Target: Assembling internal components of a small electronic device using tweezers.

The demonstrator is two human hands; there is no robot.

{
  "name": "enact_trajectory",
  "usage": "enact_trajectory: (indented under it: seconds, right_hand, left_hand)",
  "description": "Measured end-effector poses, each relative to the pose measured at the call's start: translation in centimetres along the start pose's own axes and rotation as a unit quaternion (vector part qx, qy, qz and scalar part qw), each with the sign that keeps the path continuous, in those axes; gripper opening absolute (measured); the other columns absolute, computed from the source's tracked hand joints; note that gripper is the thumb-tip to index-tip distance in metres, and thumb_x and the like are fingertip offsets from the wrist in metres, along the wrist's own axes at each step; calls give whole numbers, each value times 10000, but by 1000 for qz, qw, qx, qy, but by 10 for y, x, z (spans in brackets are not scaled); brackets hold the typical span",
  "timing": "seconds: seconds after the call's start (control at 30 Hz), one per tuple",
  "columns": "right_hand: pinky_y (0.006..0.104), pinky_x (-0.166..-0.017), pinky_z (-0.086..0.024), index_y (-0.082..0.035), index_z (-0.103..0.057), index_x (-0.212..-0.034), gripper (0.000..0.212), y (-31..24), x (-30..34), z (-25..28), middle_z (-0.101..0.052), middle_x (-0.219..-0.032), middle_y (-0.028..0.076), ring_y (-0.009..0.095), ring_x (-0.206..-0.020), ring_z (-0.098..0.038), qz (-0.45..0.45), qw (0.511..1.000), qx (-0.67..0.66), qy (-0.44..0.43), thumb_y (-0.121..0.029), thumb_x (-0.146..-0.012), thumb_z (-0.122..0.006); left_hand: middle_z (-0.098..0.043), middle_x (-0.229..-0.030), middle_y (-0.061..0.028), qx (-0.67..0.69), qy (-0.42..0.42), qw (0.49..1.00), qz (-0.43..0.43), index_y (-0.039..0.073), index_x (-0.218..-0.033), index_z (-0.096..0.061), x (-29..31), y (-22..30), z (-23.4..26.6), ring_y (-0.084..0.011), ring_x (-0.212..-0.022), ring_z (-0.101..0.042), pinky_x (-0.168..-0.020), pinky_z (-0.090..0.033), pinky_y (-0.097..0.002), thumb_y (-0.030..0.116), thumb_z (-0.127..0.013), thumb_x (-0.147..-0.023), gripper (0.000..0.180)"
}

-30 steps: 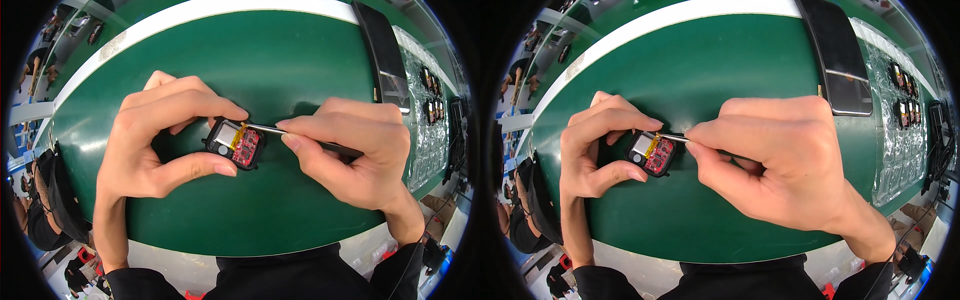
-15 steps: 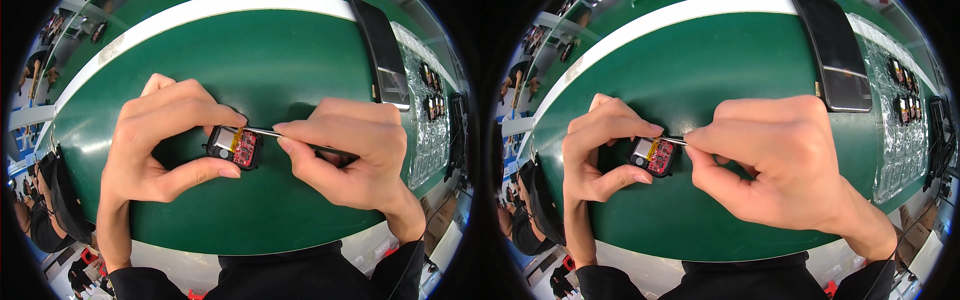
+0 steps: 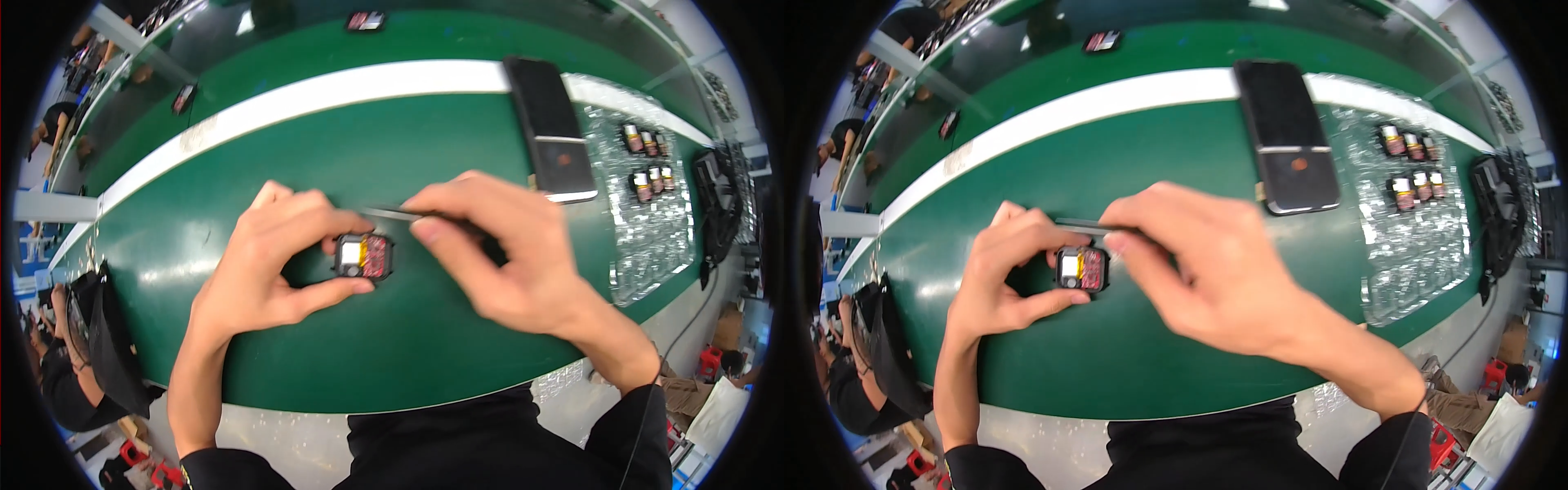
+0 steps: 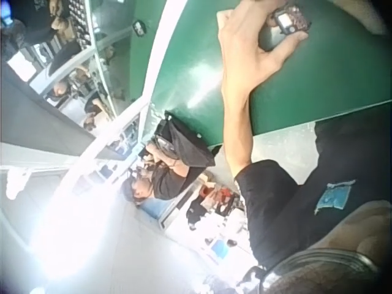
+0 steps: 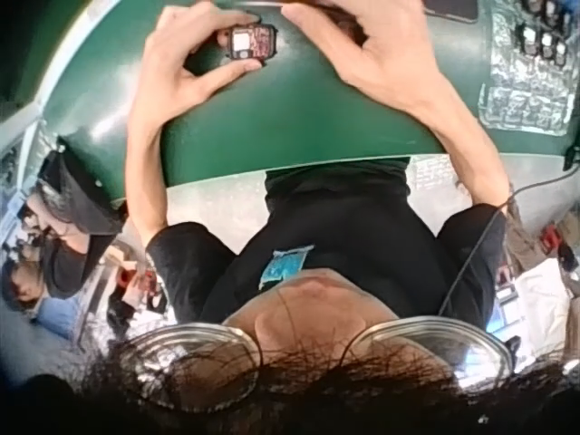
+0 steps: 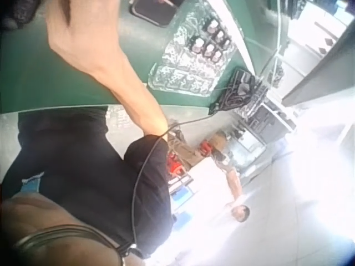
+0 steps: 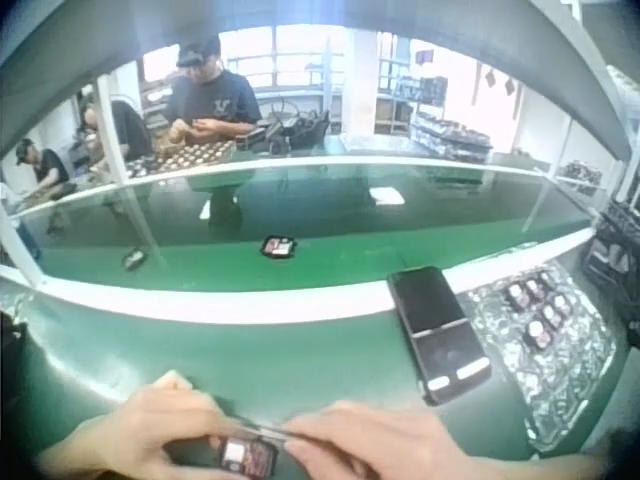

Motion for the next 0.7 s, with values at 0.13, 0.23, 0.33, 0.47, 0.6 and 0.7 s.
enact_trajectory:
  seconds: [0.13, 0.23, 0.33, 0.47, 0.6, 0.7]
  right_hand:
    - [457, -660, -546, -25, -698, -1202, 265, -1, 8, -17, -667, -974, 146, 356, -780, -698, 13, 1000, 8, -26, -122, -971, -787]
    - [463, -649, -556, -34, -692, -1231, 415, -3, 6, -29, -661, -1005, 123, 352, -809, -718, 38, 997, 44, -51, -247, -916, -859]
    - [478, -644, -560, -22, -686, -1191, 425, 0, 8, -34, -667, -1014, 122, 360, -816, -728, 42, 992, 90, -72, -277, -901, -865]
    - [486, -622, -548, -9, -666, -1106, 384, 5, 11, -30, -665, -1003, 121, 374, -761, -719, 46, 993, 94, -46, -246, -870, -855]
    - [485, -621, -546, -5, -635, -1035, 353, 1, 8, -21, -665, -991, 127, 372, -754, -711, 36, 994, 85, -62, -224, -818, -807]
    - [474, -630, -555, -16, -643, -1031, 350, -12, 11, 2, -667, -991, 122, 356, -756, -711, 58, 994, 88, 3, -242, -822, -809]
  left_hand:
    - [-624, -837, -14, 1, 8, 1000, 12, 90, -1142, -800, -2, 4, 1, -226, -826, -608, -819, -401, -381, 274, -1003, -709, 513]
    - [-647, -860, 6, 13, -6, 997, 71, 97, -1274, -761, 5, 10, 9, -193, -744, -442, -809, -375, -364, 225, -1008, -582, 745]
    - [-671, -881, 6, 60, 6, 994, 93, 97, -1303, -735, 9, 2, 6, -175, -752, -452, -837, -374, -355, 149, -964, -577, 763]
    - [-703, -903, 2, 85, 3, 992, 89, 81, -1305, -730, 0, 3, 0, -159, -745, -461, -849, -370, -346, 121, -953, -593, 748]
    - [-730, -971, -4, 122, -25, 986, 108, 65, -1323, -725, -4, 3, 5, -143, -742, -465, -827, -371, -322, 94, -938, -616, 739]
    - [-732, -1031, -16, 187, -31, 973, 134, 43, -1314, -730, -14, -1, 13, -109, -752, -525, -791, -398, -292, 81, -920, -674, 669]
Point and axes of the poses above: each hand's wrist, its own x-axis away from the middle knuckle, its own z-axis out of the back of the hand, y = z × x, the point moved 2 cm from there along -x, towards the middle knuckle
